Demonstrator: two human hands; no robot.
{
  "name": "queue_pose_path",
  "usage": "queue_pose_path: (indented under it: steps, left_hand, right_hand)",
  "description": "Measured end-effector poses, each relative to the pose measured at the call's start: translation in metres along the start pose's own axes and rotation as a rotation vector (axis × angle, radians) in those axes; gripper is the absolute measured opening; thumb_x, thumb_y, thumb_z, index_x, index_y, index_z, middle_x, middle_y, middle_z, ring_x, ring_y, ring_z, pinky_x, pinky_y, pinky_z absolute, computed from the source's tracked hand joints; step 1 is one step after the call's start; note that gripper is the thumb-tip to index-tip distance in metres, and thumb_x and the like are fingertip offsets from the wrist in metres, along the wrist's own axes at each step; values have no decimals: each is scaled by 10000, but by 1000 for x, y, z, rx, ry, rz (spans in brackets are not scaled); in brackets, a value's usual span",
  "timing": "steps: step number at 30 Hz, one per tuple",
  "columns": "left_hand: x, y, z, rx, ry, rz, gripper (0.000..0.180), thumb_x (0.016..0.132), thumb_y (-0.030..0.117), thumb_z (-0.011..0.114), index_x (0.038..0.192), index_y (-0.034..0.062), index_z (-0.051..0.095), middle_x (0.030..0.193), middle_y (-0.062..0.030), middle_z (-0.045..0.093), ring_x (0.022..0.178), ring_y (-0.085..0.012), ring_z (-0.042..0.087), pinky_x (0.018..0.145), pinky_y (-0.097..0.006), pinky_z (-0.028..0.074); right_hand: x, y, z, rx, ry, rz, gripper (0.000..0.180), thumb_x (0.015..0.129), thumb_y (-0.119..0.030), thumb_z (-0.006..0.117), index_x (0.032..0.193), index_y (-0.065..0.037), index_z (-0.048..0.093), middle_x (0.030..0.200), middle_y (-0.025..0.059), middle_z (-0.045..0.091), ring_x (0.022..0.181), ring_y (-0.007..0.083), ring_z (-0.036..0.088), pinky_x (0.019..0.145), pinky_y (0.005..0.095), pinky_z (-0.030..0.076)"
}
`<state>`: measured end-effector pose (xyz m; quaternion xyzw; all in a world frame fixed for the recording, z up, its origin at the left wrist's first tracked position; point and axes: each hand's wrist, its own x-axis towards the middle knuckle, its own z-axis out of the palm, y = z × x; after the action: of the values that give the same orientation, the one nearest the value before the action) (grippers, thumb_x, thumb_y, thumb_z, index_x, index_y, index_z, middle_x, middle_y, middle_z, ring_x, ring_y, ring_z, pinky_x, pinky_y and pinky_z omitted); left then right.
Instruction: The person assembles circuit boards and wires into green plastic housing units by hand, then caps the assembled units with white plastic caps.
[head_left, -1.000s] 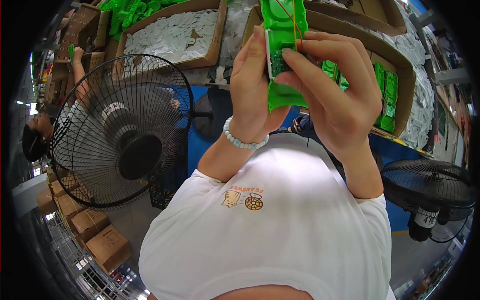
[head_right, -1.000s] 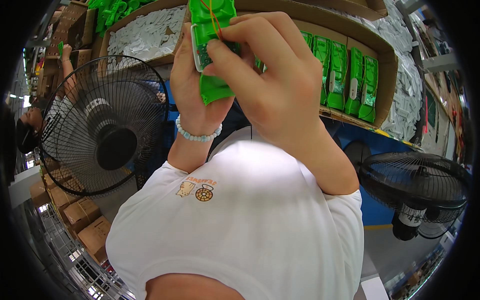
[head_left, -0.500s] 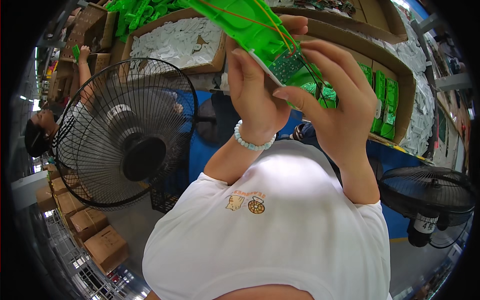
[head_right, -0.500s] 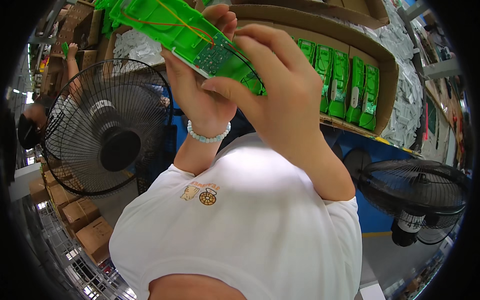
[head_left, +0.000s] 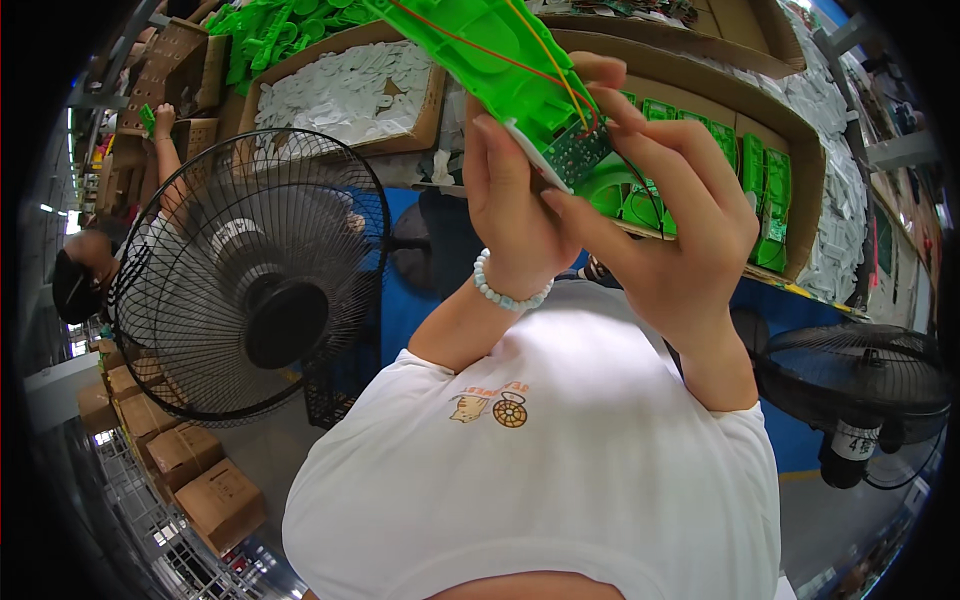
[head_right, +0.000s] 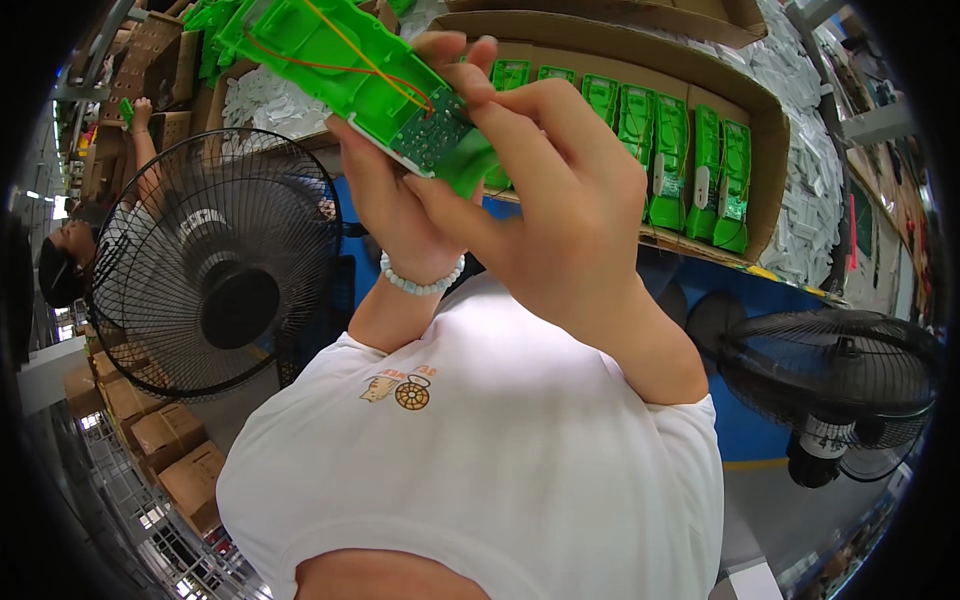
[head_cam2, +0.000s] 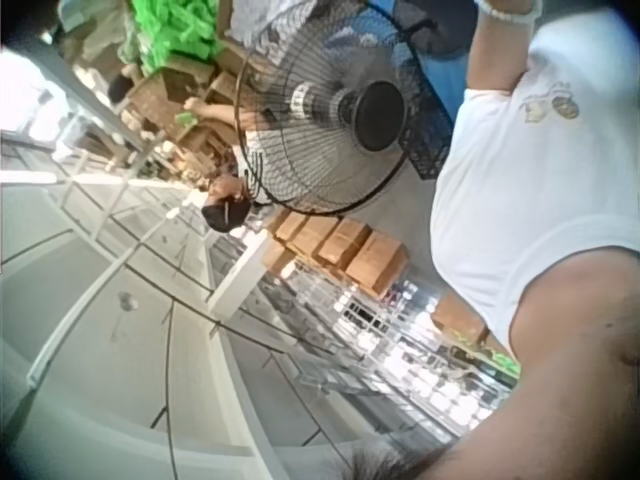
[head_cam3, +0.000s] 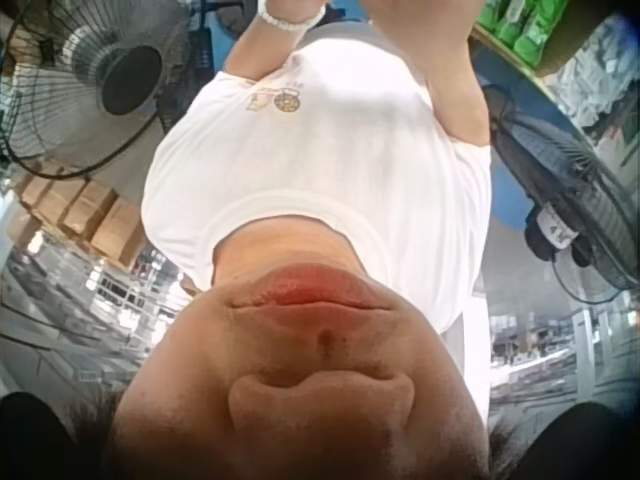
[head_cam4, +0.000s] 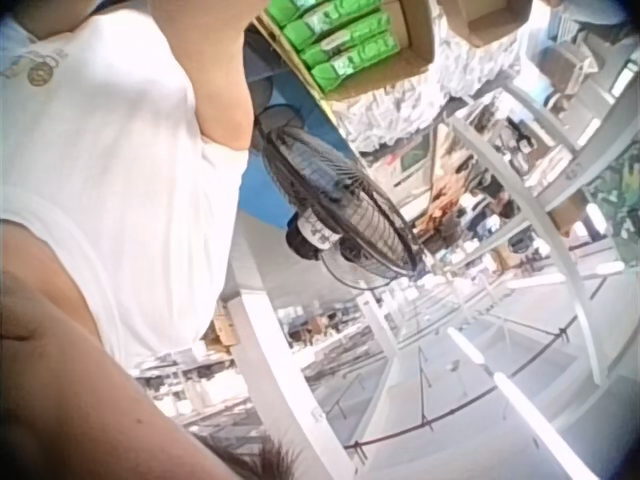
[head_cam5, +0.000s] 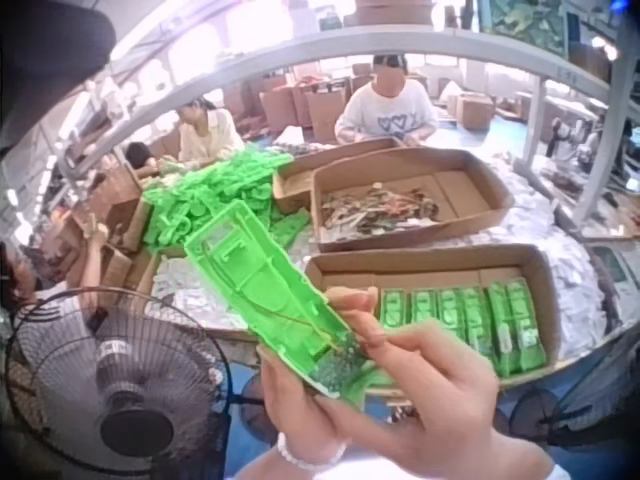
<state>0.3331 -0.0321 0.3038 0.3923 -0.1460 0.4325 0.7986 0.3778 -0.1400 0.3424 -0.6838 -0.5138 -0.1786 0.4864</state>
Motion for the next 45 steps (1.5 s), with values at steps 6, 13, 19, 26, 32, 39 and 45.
queue_pose_path:
  steps: [6, 13, 19, 26, 32, 39, 45]
  left_hand:
    - [1, 8, 14, -38, 224, -230, 437, 1060, 342, 284, 1380, 54, 358, 1271, -249, 536, 1015, -312, 640, 872, -398, 554]
    - [2, 18, 4, -136, 198, -374, 429, 1062, 308, 294, 1437, 102, 323, 1270, -224, 548, 1029, -284, 639, 883, -398, 559]
    - [7, 23, 32, -92, 328, -265, 427, 1053, 248, 331, 1470, 162, 316, 1290, -234, 540, 1054, -271, 629, 863, -392, 566]
    - [5, 21, 15, -23, 243, -351, 458, 1003, 150, 407, 1457, 147, 350, 1296, -230, 539, 1102, -269, 606, 870, -409, 554]
    - [4, 22, 10, -249, 241, -481, 447, 963, 87, 440, 1410, 90, 424, 1278, -226, 555, 1087, -261, 613, 912, -399, 529]
    - [1, 21, 14, -232, 283, -547, 412, 963, 75, 439, 1374, 48, 456, 1233, -202, 582, 1076, -258, 618, 942, -385, 521]
    - [2, 20, 12, -265, 277, -559, 406, 965, 75, 437, 1368, 27, 456, 1233, -197, 580, 1073, -255, 620, 944, -372, 521]
  right_hand:
    - [2, 12, 8, -12, 120, -49, 444, 618, -182, 875, 950, 21, 661, 908, 107, 628, 708, 228, 631, 583, 307, 512]
    - [18, 35, 0, -153, 80, -376, 360, 596, -112, 776, 932, -35, 673, 963, 77, 626, 875, 234, 617, 603, 296, 524]
    - [16, 35, 2, -152, 24, -417, 390, 590, -39, 754, 977, -40, 706, 962, 89, 647, 864, 268, 614, 568, 300, 496]
    - [17, 27, -2, -220, -44, -398, 437, 533, -40, 692, 970, -35, 695, 863, 57, 620, 809, 270, 620, 556, 311, 513]
    - [18, 24, -9, -263, -152, -354, 326, 565, -62, 713, 887, -34, 674, 790, 44, 570, 797, 238, 626, 568, 315, 531]
    - [19, 26, -15, -246, -186, -349, 250, 619, -71, 755, 846, -40, 658, 760, 30, 523, 704, 187, 579, 523, 305, 476]
    - [17, 28, -15, -234, -172, -351, 260, 627, -67, 773, 858, -39, 655, 769, 33, 531, 667, 176, 555, 513, 298, 455]
